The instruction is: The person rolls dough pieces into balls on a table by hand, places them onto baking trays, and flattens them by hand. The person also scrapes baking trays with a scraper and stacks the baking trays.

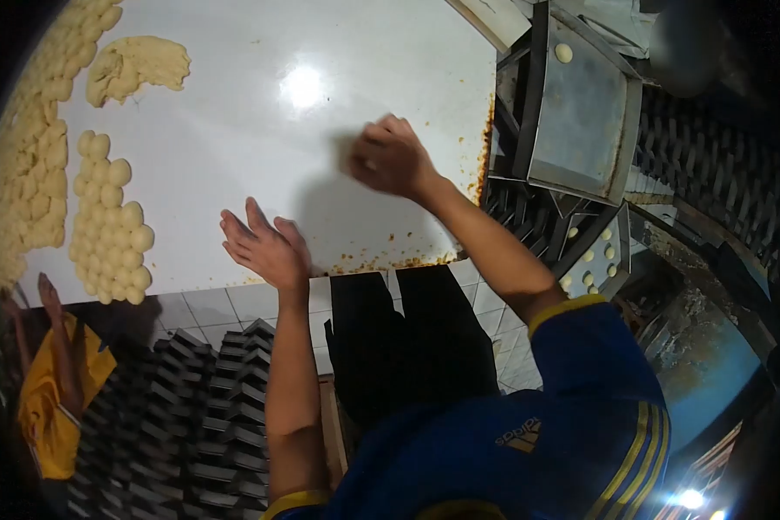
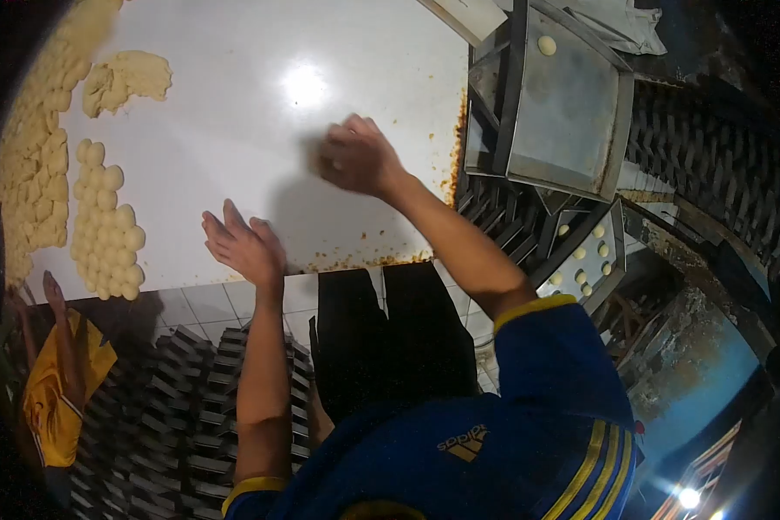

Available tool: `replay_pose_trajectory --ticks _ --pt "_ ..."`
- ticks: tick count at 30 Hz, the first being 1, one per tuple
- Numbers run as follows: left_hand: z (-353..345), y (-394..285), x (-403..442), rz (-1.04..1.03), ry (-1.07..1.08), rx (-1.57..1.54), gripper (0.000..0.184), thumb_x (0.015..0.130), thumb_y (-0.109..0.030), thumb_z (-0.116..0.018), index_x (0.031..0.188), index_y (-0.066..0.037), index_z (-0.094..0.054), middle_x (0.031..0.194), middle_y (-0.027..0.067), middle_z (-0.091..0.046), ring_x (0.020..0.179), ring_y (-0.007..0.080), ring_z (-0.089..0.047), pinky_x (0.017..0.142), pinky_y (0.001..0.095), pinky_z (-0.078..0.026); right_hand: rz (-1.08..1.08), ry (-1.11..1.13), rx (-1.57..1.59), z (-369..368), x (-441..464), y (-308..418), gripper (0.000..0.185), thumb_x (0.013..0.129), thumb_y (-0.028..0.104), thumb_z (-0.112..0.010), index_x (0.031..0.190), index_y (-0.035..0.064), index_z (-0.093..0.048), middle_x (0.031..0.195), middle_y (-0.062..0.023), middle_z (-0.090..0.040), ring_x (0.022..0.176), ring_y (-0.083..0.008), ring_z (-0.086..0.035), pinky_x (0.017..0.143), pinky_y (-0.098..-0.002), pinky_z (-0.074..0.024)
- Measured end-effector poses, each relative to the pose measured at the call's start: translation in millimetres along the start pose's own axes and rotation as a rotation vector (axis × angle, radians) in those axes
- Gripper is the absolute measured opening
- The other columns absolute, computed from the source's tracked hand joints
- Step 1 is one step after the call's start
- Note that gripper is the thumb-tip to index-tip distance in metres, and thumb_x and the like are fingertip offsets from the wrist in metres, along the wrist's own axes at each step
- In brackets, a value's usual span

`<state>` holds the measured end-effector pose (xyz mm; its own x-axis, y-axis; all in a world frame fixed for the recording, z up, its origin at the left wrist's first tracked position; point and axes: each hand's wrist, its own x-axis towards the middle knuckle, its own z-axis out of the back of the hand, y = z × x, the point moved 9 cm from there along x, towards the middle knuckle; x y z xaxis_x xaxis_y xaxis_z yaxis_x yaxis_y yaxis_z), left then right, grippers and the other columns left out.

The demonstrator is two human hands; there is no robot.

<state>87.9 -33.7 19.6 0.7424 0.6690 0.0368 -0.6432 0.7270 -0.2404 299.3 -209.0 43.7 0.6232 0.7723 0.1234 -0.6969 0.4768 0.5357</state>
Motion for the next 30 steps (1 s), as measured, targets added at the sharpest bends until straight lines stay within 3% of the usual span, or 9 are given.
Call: replay_pose_trajectory --ticks 5,8,10,12,14,20,22,26,30 --pt "2 -5 2 0.001 -0.016 -0.011 0.066 0.101 -0.024 -0.062 0.165 -0.012 -0.049 0.177 0.029 -0.029 0.166 0.0486 -0.024 0.133 0.0679 -0.017 0.158 -0.025 0.053 -16 -19 43 0.019 0.086 0.023 -0.089 0.086 0.0177 -0.07 0.091 -0.0015 -0.063 0.096 -0.0263 -0.065 0.092 -0.0435 -0.0541" --pt "1 -7 3 -0.005 -0.037 -0.007 0.065 0.103 -0.025 -0.06 0.165 -0.011 -0.049 0.177 0.0286 -0.028 0.166 0.0484 -0.025 0.133 0.0678 -0.017 0.279 -0.038 0.048 0 -31 12 0.019 0.085 0.026 -0.084 0.08 0.0154 -0.069 0.089 -0.0022 -0.063 0.097 -0.0258 -0.066 0.088 -0.0445 -0.0535" --pt "5 -9 2 -0.023 -0.048 -0.029 0.064 0.104 -0.023 -0.06 0.164 -0.008 -0.049 0.175 0.0317 -0.031 0.165 0.0473 -0.025 0.132 0.0663 -0.017 0.094 0.064 -0.064 -2 -11 -1 0.017 0.086 0.023 -0.082 0.08 0.0143 -0.069 0.089 -0.0036 -0.064 0.093 -0.0267 -0.066 0.086 -0.0468 -0.0535" --pt "6 -12 2 -0.019 -0.052 -0.031 0.063 0.104 -0.023 -0.059 0.164 -0.007 -0.05 0.175 0.0323 -0.031 0.164 0.0478 -0.026 0.132 0.066 -0.018 0.062 -0.14 0.044 5 13 9 0.015 0.084 0.017 -0.085 0.084 0.0136 -0.071 0.087 -0.0029 -0.065 0.087 -0.0281 -0.064 0.085 -0.0441 -0.0529" --pt "8 -13 5 -0.032 -0.055 -0.033 0.062 0.104 -0.024 -0.059 0.163 -0.007 -0.051 0.175 0.0328 -0.032 0.164 0.0483 -0.027 0.132 0.0657 -0.019 0.107 -0.024 0.072 -12 10 30 0.016 0.085 0.02 -0.085 0.086 0.013 -0.07 0.099 -0.0026 -0.068 0.096 -0.0262 -0.066 0.089 -0.0429 -0.0539" --pt "2 -9 1 -0.023 -0.079 -0.004 0.062 0.104 -0.025 -0.06 0.163 -0.007 -0.052 0.175 0.0315 -0.033 0.163 0.0485 -0.03 0.132 0.067 -0.019 0.044 -0.089 0.018 50 -28 27 0.028 0.084 0.021 -0.085 0.11 0.016 -0.077 0.121 -0.0033 -0.068 0.113 -0.0264 -0.066 0.092 -0.0403 -0.059" --pt "4 -14 0 -0.04 -0.077 0.019 0.061 0.106 -0.025 -0.058 0.164 -0.008 -0.052 0.175 0.0304 -0.036 0.161 0.0492 -0.033 0.13 0.0643 -0.025 -0.066 0.112 0.017 31 -37 14 0.039 0.085 0.015 -0.083 0.123 0.0213 -0.078 0.14 -0.0055 -0.064 0.123 -0.0263 -0.063 0.103 -0.0408 -0.057" --pt "3 -13 0 -0.066 -0.096 0.051 0.059 0.107 -0.025 -0.058 0.163 -0.008 -0.053 0.174 0.0293 -0.037 0.16 0.0475 -0.035 0.13 0.0621 -0.028 -0.069 0.227 0.262 19 -29 -5 0.04 0.084 0.007 -0.081 0.123 0.0161 -0.077 0.134 -0.0085 -0.065 0.12 -0.0291 -0.064 0.111 -0.0399 -0.0536" --pt "2 -12 2 -0.09 -0.112 0.008 0.058 0.109 -0.028 -0.055 0.162 -0.005 -0.053 0.17 0.0337 -0.039 0.158 0.049 -0.038 0.127 0.0626 -0.032 -0.195 0.218 0.725 94 -44 -47 0.037 0.088 0.008 -0.08 0.125 0.0125 -0.077 0.128 -0.0109 -0.068 0.122 -0.0312 -0.067 0.112 -0.0415 -0.0525"
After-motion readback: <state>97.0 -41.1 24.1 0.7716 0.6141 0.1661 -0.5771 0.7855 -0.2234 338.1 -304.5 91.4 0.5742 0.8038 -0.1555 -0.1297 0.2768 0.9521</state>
